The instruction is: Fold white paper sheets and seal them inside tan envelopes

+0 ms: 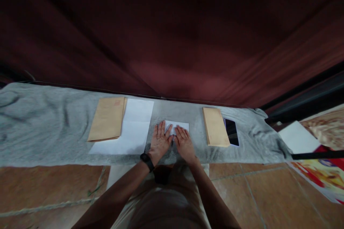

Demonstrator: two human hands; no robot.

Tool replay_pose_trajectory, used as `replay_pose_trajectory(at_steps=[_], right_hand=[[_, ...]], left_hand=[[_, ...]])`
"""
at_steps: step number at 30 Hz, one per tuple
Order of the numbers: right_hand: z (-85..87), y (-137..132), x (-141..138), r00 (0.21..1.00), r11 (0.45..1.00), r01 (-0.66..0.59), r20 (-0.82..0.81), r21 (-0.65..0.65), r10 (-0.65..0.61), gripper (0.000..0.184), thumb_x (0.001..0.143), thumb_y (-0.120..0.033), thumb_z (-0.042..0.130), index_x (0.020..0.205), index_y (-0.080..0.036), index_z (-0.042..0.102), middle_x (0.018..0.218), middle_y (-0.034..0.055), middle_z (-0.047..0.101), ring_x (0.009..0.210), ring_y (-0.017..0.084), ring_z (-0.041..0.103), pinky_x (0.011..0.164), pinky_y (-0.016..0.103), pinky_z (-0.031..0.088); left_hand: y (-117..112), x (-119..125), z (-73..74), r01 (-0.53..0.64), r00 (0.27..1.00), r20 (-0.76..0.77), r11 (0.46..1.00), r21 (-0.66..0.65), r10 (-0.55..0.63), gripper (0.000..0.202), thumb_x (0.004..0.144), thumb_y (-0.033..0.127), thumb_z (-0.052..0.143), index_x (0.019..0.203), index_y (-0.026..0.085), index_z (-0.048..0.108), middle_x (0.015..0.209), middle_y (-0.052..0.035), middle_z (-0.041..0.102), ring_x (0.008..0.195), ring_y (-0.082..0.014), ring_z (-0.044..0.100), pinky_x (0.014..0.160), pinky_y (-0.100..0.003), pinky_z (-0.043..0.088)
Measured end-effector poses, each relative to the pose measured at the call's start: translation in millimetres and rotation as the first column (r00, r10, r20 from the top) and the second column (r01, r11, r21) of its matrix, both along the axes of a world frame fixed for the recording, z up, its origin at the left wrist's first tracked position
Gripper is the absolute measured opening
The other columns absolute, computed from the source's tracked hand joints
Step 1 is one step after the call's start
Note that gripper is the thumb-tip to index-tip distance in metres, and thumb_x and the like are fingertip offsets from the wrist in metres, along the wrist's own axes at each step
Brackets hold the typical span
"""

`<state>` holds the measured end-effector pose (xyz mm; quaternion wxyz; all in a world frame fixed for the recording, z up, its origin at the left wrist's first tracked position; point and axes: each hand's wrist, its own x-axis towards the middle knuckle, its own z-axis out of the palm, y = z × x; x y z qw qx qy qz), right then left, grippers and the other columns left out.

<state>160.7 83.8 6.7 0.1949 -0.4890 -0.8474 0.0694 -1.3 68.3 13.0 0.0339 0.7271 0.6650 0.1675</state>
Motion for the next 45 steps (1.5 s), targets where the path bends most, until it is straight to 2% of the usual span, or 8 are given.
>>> replay_pose_trajectory(at_steps=[8, 13, 17, 22, 31, 36, 42, 45], right_hand=[[-4.5, -7, 8, 0.987, 0.988, 0.146, 0.064, 0.056, -0.15, 0.051, 0.108, -0.03, 0.037, 0.156, -0.012, 0.04, 0.16, 0.0151, 0.043, 0.15, 0.026, 0.036, 0.122, 0.048, 0.029], [-8.4, -10, 16, 0.974, 0.971, 0.214, 0.049, 0.105, -0.22, 0.054, 0.109, -0.032, 0.034, 0.158, -0.009, 0.035, 0.158, 0.018, 0.043, 0.15, 0.027, 0.036, 0.121, 0.05, 0.03], [-10.4, -12, 23, 0.965, 0.961, 0.25, 0.054, 0.119, -0.258, 0.054, 0.11, -0.034, 0.031, 0.156, -0.008, 0.038, 0.158, 0.0185, 0.044, 0.148, 0.028, 0.038, 0.12, 0.05, 0.03], [-11.8, -13, 28, 0.958, 0.956, 0.265, 0.074, 0.122, -0.276, 0.054, 0.11, -0.035, 0.031, 0.158, -0.011, 0.036, 0.158, 0.0177, 0.045, 0.147, 0.029, 0.039, 0.119, 0.051, 0.03], [-11.6, -13, 27, 0.954, 0.951, 0.276, 0.082, 0.138, -0.289, 0.054, 0.109, -0.033, 0.032, 0.157, -0.009, 0.038, 0.156, 0.0177, 0.047, 0.148, 0.029, 0.039, 0.119, 0.051, 0.029], [-11.4, -13, 26, 0.953, 0.95, 0.278, 0.084, 0.142, -0.291, 0.053, 0.109, -0.032, 0.032, 0.155, -0.009, 0.04, 0.155, 0.0175, 0.048, 0.147, 0.029, 0.039, 0.12, 0.05, 0.028], [-11.1, -14, 26, 0.948, 0.95, 0.287, 0.105, 0.12, -0.299, 0.053, 0.107, -0.029, 0.033, 0.157, -0.011, 0.037, 0.159, 0.0156, 0.044, 0.148, 0.027, 0.038, 0.121, 0.049, 0.025], [-10.5, -14, 26, 0.948, 0.955, 0.279, 0.128, 0.101, -0.29, 0.053, 0.107, -0.027, 0.033, 0.158, -0.011, 0.036, 0.16, 0.0146, 0.043, 0.149, 0.026, 0.037, 0.122, 0.047, 0.025]], left_hand=[[0, -2, -10.0, 0.042, 0.996, 0.067, 0.991, 0.124, -0.051, 0.062, 0.101, 0.031, 0.042, 0.16, 0.029, 0.026, 0.17, -0.0081, 0.022, 0.157, -0.0291, 0.013, 0.126, -0.06, 0.021], [0, 0, -8.6, 0.027, 0.999, 0.038, 0.995, 0.095, -0.03, 0.055, 0.102, 0.033, 0.041, 0.156, 0.021, 0.037, 0.167, -0.0142, 0.029, 0.157, -0.0309, 0.018, 0.126, -0.058, 0.018], [-1, 1, -4.1, 0.011, 1.0, -0.016, 0.999, 0.054, -0.01, 0.054, 0.102, 0.034, 0.039, 0.155, 0.021, 0.038, 0.166, -0.0137, 0.032, 0.156, -0.0305, 0.021, 0.126, -0.057, 0.017], [-1, 1, 1.0, 0.007, 0.998, -0.063, 1.0, 0.013, -0.006, 0.055, 0.102, 0.036, 0.041, 0.154, 0.019, 0.041, 0.166, -0.0185, 0.03, 0.155, -0.0338, 0.025, 0.126, -0.056, 0.018], [-1, 0, 2.4, 0.032, 0.999, -0.038, 0.997, 0.074, -0.029, 0.053, 0.102, 0.035, 0.039, 0.152, 0.016, 0.042, 0.163, -0.0175, 0.037, 0.154, -0.031, 0.027, 0.125, -0.056, 0.021], [0, 3, 1.6, 0.102, 0.995, -0.026, 0.99, 0.095, -0.1, 0.056, 0.102, 0.033, 0.036, 0.154, 0.011, 0.038, 0.162, -0.017, 0.039, 0.155, -0.028, 0.026, 0.126, -0.052, 0.025], [0, 27, 2.5, 0.259, 0.966, -0.027, 0.961, 0.101, -0.258, 0.058, 0.104, 0.036, 0.034, 0.154, 0.007, 0.037, 0.163, -0.0169, 0.038, 0.155, -0.0262, 0.027, 0.126, -0.047, 0.028], [-2, 36, 0.5, 0.287, 0.958, -0.027, 0.954, 0.09, -0.285, 0.059, 0.105, 0.038, 0.032, 0.154, 0.006, 0.036, 0.163, -0.0167, 0.038, 0.155, -0.0261, 0.027, 0.126, -0.047, 0.027]])
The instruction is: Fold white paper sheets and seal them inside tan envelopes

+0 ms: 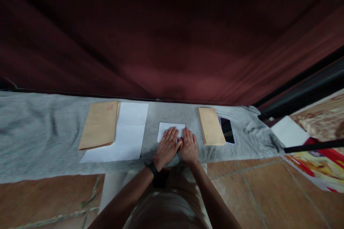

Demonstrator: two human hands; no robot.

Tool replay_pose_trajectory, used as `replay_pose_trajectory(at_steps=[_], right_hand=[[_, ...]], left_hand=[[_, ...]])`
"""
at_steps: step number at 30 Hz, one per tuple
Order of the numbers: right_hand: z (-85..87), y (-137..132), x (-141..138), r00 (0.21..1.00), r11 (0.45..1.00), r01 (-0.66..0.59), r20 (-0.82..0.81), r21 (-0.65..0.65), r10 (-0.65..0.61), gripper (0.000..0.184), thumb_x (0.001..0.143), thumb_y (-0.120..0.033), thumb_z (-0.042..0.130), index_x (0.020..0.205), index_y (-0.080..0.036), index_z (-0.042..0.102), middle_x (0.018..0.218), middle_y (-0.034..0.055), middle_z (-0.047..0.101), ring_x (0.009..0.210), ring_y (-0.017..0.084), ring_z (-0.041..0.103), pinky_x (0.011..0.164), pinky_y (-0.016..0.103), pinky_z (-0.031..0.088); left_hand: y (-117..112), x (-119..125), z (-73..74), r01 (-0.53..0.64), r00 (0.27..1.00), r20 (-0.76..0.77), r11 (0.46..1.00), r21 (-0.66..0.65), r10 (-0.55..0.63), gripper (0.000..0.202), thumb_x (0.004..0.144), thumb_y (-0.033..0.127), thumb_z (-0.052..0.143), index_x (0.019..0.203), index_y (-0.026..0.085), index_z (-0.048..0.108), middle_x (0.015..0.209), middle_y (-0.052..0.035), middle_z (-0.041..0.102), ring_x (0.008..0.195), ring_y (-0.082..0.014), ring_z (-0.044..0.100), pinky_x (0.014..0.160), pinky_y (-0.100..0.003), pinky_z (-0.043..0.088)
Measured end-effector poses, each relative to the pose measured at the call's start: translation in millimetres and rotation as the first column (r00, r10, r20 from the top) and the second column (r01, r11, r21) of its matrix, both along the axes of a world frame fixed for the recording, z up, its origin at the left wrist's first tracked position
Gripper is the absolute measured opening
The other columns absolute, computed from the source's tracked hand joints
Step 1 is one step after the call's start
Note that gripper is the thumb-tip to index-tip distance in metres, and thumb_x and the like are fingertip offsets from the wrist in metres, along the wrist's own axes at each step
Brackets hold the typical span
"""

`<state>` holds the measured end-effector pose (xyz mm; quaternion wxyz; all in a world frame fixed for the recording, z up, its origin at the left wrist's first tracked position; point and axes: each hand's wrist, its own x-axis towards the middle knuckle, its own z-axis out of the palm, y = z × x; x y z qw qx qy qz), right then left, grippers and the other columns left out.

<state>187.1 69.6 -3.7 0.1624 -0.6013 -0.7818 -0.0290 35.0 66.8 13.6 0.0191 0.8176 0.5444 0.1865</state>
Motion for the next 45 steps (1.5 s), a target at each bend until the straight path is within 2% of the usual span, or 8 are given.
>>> replay_pose_trajectory(at_steps=[7, 19, 24, 27, 29, 31, 38, 45], right_hand=[[3.5, 1, -3, 1.0, 1.0, 0.022, -0.008, -0.017, -0.022, 0.052, 0.106, -0.027, 0.037, 0.156, -0.011, 0.04, 0.159, 0.015, 0.044, 0.149, 0.027, 0.037, 0.121, 0.048, 0.027], [4.6, 1, -1, 0.997, 1.0, 0.007, -0.079, 0.008, -0.006, 0.053, 0.107, -0.029, 0.034, 0.157, -0.012, 0.038, 0.158, 0.0141, 0.045, 0.149, 0.028, 0.038, 0.121, 0.05, 0.029], [9.6, -2, -7, 0.984, 0.989, -0.147, -0.099, -0.013, 0.145, 0.051, 0.107, -0.027, 0.034, 0.156, -0.015, 0.04, 0.16, 0.0098, 0.043, 0.15, 0.023, 0.037, 0.123, 0.046, 0.029], [9.9, -6, -13, 0.973, 0.975, -0.214, -0.103, -0.052, 0.208, 0.048, 0.107, -0.031, 0.037, 0.152, -0.018, 0.047, 0.16, 0.0076, 0.044, 0.149, 0.023, 0.039, 0.124, 0.046, 0.028], [9.1, -8, -15, 0.976, 0.978, -0.197, -0.104, -0.069, 0.189, 0.047, 0.108, -0.033, 0.038, 0.152, -0.019, 0.048, 0.16, 0.0074, 0.044, 0.148, 0.023, 0.04, 0.124, 0.046, 0.028], [8.0, -9, -15, 0.983, 0.984, -0.16, -0.099, -0.071, 0.153, 0.049, 0.108, -0.033, 0.038, 0.154, -0.018, 0.045, 0.16, 0.008, 0.043, 0.148, 0.024, 0.041, 0.123, 0.047, 0.028], [3.1, -16, 0, 0.997, 0.998, -0.065, -0.042, -0.016, 0.064, 0.054, 0.108, -0.033, 0.035, 0.158, -0.013, 0.036, 0.158, 0.013, 0.045, 0.148, 0.026, 0.04, 0.122, 0.049, 0.029], [-0.8, -19, 10, 0.999, 1.0, -0.025, -0.038, -0.006, 0.025, 0.055, 0.108, -0.035, 0.035, 0.157, -0.01, 0.038, 0.157, 0.0155, 0.046, 0.149, 0.028, 0.038, 0.122, 0.049, 0.027]], left_hand=[[-5, -10, -5.5, -0.074, 0.997, -0.009, 0.997, -0.017, 0.074, 0.069, 0.103, 0.047, 0.035, 0.157, 0.004, 0.03, 0.163, -0.0197, 0.035, 0.156, -0.0269, 0.024, 0.127, -0.048, 0.024], [-19, -35, -10.9, -0.242, 0.97, 0.001, 0.97, -0.016, 0.242, 0.071, 0.102, 0.047, 0.034, 0.157, 0.002, 0.031, 0.162, -0.0227, 0.035, 0.153, -0.0313, 0.031, 0.123, -0.052, 0.03], [-20, -38, -8.9, -0.239, 0.971, -0.014, 0.971, -0.013, 0.238, 0.066, 0.102, 0.042, 0.036, 0.155, 0.002, 0.035, 0.162, -0.0229, 0.036, 0.152, -0.0326, 0.032, 0.123, -0.052, 0.03], [-20, -37, -6.2, -0.228, 0.973, -0.032, 0.974, -0.008, 0.228, 0.06, 0.101, 0.038, 0.04, 0.155, 0.011, 0.04, 0.164, -0.0204, 0.032, 0.152, -0.0342, 0.031, 0.122, -0.054, 0.031], [-20, -36, -4.3, -0.217, 0.976, -0.034, 0.976, -0.008, 0.217, 0.057, 0.101, 0.037, 0.043, 0.155, 0.019, 0.042, 0.166, -0.0168, 0.03, 0.153, -0.0345, 0.03, 0.121, -0.056, 0.032], [-20, -36, -3.0, -0.216, 0.976, -0.034, 0.976, -0.012, 0.215, 0.057, 0.1, 0.038, 0.045, 0.155, 0.022, 0.042, 0.167, -0.0153, 0.029, 0.153, -0.0343, 0.029, 0.121, -0.056, 0.032], [-21, -34, -5.7, -0.234, 0.972, -0.031, 0.972, -0.023, 0.233, 0.061, 0.1, 0.038, 0.044, 0.157, 0.018, 0.037, 0.167, -0.0158, 0.026, 0.154, -0.0329, 0.027, 0.123, -0.055, 0.028], [-21, -30, -1.8, -0.249, 0.967, -0.065, 0.967, -0.053, 0.246, 0.06, 0.1, 0.036, 0.044, 0.158, 0.02, 0.036, 0.168, -0.0161, 0.025, 0.155, -0.0329, 0.025, 0.124, -0.055, 0.026]])
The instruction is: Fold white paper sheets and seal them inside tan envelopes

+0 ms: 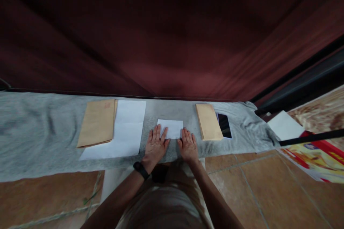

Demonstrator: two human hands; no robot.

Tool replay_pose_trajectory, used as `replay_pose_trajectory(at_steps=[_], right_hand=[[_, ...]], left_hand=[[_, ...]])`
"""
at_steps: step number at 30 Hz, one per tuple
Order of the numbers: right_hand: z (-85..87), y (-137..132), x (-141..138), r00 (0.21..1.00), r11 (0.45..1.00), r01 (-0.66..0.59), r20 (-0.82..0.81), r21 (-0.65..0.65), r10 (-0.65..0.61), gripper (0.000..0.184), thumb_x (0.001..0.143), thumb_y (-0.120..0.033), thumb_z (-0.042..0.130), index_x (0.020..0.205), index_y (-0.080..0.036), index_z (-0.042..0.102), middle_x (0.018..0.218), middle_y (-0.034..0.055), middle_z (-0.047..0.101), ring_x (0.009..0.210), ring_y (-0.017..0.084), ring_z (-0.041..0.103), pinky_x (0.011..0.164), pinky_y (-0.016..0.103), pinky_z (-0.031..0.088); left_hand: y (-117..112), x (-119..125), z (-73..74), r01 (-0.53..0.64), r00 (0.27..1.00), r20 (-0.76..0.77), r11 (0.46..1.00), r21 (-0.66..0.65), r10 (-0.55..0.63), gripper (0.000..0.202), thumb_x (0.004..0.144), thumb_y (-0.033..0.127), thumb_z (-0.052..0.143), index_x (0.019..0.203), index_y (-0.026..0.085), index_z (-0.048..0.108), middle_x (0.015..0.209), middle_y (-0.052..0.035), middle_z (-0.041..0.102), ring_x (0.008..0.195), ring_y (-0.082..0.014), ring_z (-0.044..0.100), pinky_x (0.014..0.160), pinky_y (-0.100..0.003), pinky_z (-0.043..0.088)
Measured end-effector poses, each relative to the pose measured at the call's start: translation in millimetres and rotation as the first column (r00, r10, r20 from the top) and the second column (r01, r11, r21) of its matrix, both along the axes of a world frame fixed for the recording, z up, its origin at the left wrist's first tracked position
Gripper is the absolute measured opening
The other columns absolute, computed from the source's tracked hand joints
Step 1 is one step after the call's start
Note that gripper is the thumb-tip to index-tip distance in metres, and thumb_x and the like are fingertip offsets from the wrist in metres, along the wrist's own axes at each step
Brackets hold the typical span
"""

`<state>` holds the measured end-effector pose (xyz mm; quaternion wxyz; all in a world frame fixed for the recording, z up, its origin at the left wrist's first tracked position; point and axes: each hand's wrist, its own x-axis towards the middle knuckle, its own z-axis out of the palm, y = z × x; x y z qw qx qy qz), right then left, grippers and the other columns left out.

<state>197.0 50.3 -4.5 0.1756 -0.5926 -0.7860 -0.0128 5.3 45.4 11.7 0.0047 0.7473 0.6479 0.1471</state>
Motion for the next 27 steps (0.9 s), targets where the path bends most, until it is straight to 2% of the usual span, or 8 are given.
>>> replay_pose_trajectory(at_steps=[6, 9, 12, 18, 23, 27], right_hand=[[3.5, 3, 1, 0.999, 1.0, -0.012, -0.042, 0.005, 0.012, 0.055, 0.108, -0.035, 0.036, 0.155, -0.007, 0.04, 0.159, 0.018, 0.042, 0.151, 0.029, 0.034, 0.122, 0.05, 0.029], [8.0, 4, -2, 0.993, 0.994, -0.111, -0.033, -0.014, 0.11, 0.053, 0.108, -0.035, 0.037, 0.156, -0.013, 0.04, 0.163, 0.0132, 0.038, 0.152, 0.028, 0.033, 0.122, 0.05, 0.028], [9.8, 3, -6, 0.984, 0.983, -0.178, -0.008, -0.046, 0.178, 0.051, 0.107, -0.034, 0.038, 0.155, -0.018, 0.042, 0.162, 0.0099, 0.041, 0.15, 0.026, 0.036, 0.122, 0.05, 0.028], [6.0, -2, -7, 0.993, 0.993, -0.116, 0.018, -0.026, 0.117, 0.052, 0.108, -0.034, 0.037, 0.156, -0.013, 0.04, 0.159, 0.0129, 0.044, 0.146, 0.027, 0.042, 0.122, 0.048, 0.028], [3.0, -5, -4, 0.996, 0.996, -0.083, 0.015, 0.022, 0.083, 0.055, 0.108, -0.035, 0.036, 0.158, -0.011, 0.035, 0.158, 0.0144, 0.045, 0.147, 0.028, 0.041, 0.122, 0.049, 0.028], [2.3, -6, -4, 0.997, 0.997, -0.077, 0.017, 0.024, 0.076, 0.055, 0.108, -0.035, 0.036, 0.157, -0.01, 0.036, 0.158, 0.0145, 0.044, 0.147, 0.028, 0.042, 0.123, 0.049, 0.027]], left_hand=[[1, 2, 0.3, -0.013, 1.0, 0.007, 1.0, -0.026, 0.013, 0.06, 0.101, 0.037, 0.043, 0.158, 0.023, 0.035, 0.169, -0.015, 0.022, 0.155, -0.0327, 0.023, 0.124, -0.058, 0.021], [1, 3, 0.4, -0.01, 1.0, -0.003, 0.999, -0.04, 0.01, 0.059, 0.101, 0.036, 0.042, 0.158, 0.022, 0.036, 0.169, -0.0156, 0.02, 0.155, -0.0331, 0.022, 0.124, -0.058, 0.022], [1, 3, 1.9, -0.013, 1.0, -0.004, 0.999, -0.047, 0.013, 0.058, 0.101, 0.035, 0.042, 0.158, 0.022, 0.036, 0.169, -0.0157, 0.021, 0.155, -0.0333, 0.023, 0.124, -0.058, 0.024], [-1, 4, 6.5, -0.022, 1.0, -0.01, 0.999, -0.042, 0.022, 0.058, 0.101, 0.034, 0.043, 0.158, 0.021, 0.036, 0.168, -0.0164, 0.025, 0.155, -0.0339, 0.025, 0.122, -0.059, 0.026], [-1, 3, 2.6, -0.023, 1.0, -0.007, 1.0, -0.019, 0.023, 0.059, 0.101, 0.036, 0.042, 0.157, 0.02, 0.037, 0.167, -0.0158, 0.027, 0.155, -0.0333, 0.025, 0.123, -0.059, 0.025], [-6, -2, -4.2, -0.045, 0.999, 0.019, 0.998, 0.039, 0.044, 0.062, 0.1, 0.04, 0.042, 0.155, 0.012, 0.037, 0.164, -0.0188, 0.035, 0.153, -0.0323, 0.03, 0.123, -0.054, 0.028]])
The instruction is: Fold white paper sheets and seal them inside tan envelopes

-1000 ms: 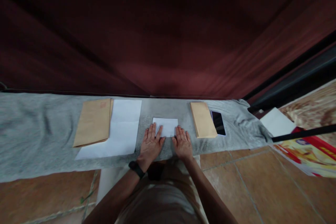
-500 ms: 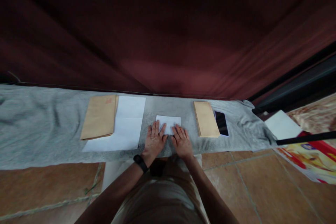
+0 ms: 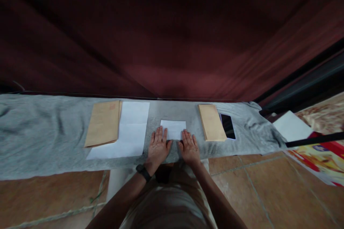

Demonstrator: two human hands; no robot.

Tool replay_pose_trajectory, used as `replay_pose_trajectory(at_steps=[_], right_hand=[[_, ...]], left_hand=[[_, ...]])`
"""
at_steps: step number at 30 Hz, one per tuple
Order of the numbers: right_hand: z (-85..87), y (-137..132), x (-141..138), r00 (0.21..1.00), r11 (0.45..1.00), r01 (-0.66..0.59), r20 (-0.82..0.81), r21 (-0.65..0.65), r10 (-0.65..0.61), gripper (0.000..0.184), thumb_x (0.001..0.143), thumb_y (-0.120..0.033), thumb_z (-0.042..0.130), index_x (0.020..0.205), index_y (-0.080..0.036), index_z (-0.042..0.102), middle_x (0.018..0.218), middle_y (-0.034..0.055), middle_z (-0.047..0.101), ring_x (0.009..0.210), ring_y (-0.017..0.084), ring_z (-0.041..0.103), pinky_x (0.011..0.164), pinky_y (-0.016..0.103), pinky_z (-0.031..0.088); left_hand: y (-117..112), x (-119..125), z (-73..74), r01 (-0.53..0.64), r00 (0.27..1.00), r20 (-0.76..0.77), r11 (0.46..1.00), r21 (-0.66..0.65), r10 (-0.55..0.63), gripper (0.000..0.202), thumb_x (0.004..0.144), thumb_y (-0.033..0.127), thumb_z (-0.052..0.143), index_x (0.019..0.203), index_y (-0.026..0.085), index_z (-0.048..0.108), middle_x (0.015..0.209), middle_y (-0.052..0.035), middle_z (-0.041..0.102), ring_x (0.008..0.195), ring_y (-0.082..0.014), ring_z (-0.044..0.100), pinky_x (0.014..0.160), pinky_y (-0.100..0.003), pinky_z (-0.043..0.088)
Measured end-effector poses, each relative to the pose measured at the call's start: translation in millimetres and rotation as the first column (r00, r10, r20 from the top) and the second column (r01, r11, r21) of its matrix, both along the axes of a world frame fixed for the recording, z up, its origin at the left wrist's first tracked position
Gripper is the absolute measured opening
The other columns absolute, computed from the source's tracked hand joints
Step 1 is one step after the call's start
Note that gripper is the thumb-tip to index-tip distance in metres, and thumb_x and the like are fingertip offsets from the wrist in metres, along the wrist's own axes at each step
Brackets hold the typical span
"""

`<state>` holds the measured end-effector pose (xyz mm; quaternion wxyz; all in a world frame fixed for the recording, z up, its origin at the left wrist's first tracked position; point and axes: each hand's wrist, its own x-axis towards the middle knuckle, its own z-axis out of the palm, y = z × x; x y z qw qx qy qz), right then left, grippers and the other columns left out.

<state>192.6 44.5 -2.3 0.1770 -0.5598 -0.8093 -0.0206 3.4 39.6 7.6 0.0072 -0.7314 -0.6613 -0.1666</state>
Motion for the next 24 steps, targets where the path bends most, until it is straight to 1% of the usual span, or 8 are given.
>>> replay_pose_trajectory(at_steps=[4, 7, 9, 11, 13, 15, 20, 24], right_hand=[[0.6, 0, -2, 1.0, 1.0, 0.004, 0.004, -0.008, -0.004, 0.055, 0.108, -0.035, 0.036, 0.157, -0.009, 0.037, 0.159, 0.014, 0.042, 0.147, 0.028, 0.042, 0.123, 0.049, 0.027], [0.9, 0, -3, 1.0, 1.0, 0.009, -0.005, -0.012, -0.01, 0.055, 0.108, -0.034, 0.036, 0.158, -0.011, 0.035, 0.159, 0.0136, 0.043, 0.147, 0.028, 0.042, 0.123, 0.048, 0.027], [0.7, 0, -3, 1.0, 1.0, 0.014, -0.015, -0.009, -0.014, 0.056, 0.107, -0.034, 0.037, 0.159, -0.012, 0.033, 0.159, 0.0137, 0.043, 0.146, 0.028, 0.042, 0.123, 0.049, 0.027], [0.2, 0, -3, 1.0, 1.0, 0.015, -0.02, -0.008, -0.016, 0.057, 0.107, -0.034, 0.037, 0.16, -0.013, 0.033, 0.159, 0.0133, 0.043, 0.147, 0.028, 0.042, 0.123, 0.049, 0.028], [-0.4, 0, -3, 1.0, 1.0, 0.015, -0.023, -0.009, -0.015, 0.057, 0.107, -0.034, 0.037, 0.159, -0.013, 0.033, 0.16, 0.0125, 0.042, 0.147, 0.028, 0.041, 0.123, 0.049, 0.028], [-0.9, 0, -3, 1.0, 1.0, 0.014, -0.026, -0.011, -0.014, 0.056, 0.107, -0.034, 0.038, 0.159, -0.013, 0.034, 0.16, 0.0121, 0.042, 0.147, 0.028, 0.041, 0.123, 0.048, 0.027], [-0.8, 0, -4, 0.999, 1.0, 0.022, -0.045, -0.003, -0.022, 0.056, 0.107, -0.034, 0.039, 0.158, -0.012, 0.035, 0.16, 0.0129, 0.042, 0.147, 0.027, 0.042, 0.123, 0.048, 0.027], [0.5, 0, -5, 0.998, 1.0, 0.02, -0.058, 0.002, -0.02, 0.056, 0.106, -0.033, 0.039, 0.158, -0.011, 0.036, 0.159, 0.0133, 0.043, 0.147, 0.028, 0.041, 0.123, 0.048, 0.027]], left_hand=[[-4, -7, -4.9, -0.01, 0.995, 0.101, 1.0, 0.015, 0.008, 0.063, 0.099, 0.041, 0.043, 0.151, 0.004, 0.042, 0.158, -0.023, 0.042, 0.149, -0.0339, 0.038, 0.12, -0.051, 0.035], [0, -10, -4.7, -0.023, 0.964, 0.263, 0.999, -0.027, 0.029, 0.057, 0.097, 0.034, 0.047, 0.147, 0.007, 0.047, 0.156, -0.0209, 0.047, 0.146, -0.0321, 0.043, 0.119, -0.05, 0.038], [4, -11, -1.7, -0.039, 0.914, 0.4, 0.996, -0.083, 0.069, 0.054, 0.094, 0.031, 0.051, 0.144, 0.011, 0.051, 0.156, -0.0179, 0.049, 0.145, -0.0297, 0.045, 0.12, -0.048, 0.038], [10, -11, 3.3, -0.058, 0.814, 0.565, 0.986, -0.156, 0.137, 0.053, 0.09, 0.03, 0.056, 0.14, 0.015, 0.055, 0.155, -0.0157, 0.05, 0.145, -0.0286, 0.045, 0.122, -0.047, 0.036], [17, -12, 9.3, -0.075, 0.659, 0.719, 0.97, -0.231, 0.222, 0.05, 0.085, 0.028, 0.061, 0.134, 0.016, 0.06, 0.153, -0.0148, 0.052, 0.144, -0.0293, 0.045, 0.122, -0.048, 0.035], [23, -13, 15.1, -0.089, 0.528, 0.8, 0.956, -0.281, 0.285, 0.047, 0.082, 0.025, 0.064, 0.128, 0.017, 0.063, 0.147, -0.0142, 0.057, 0.141, -0.0301, 0.049, 0.12, -0.05, 0.036], [33, -18, 23.8, -0.116, 0.405, 0.843, 0.934, -0.337, 0.355, 0.045, 0.078, 0.022, 0.068, 0.122, 0.019, 0.065, 0.123, -0.0104, 0.07, 0.118, -0.0268, 0.064, 0.107, -0.045, 0.048], [34, -20, 26.9, -0.142, 0.284, 0.856, 0.902, -0.408, 0.432, 0.051, 0.077, 0.023, 0.069, 0.128, 0.018, 0.061, 0.094, -0.0053, 0.073, 0.086, -0.0208, 0.07, 0.081, -0.036, 0.056]])
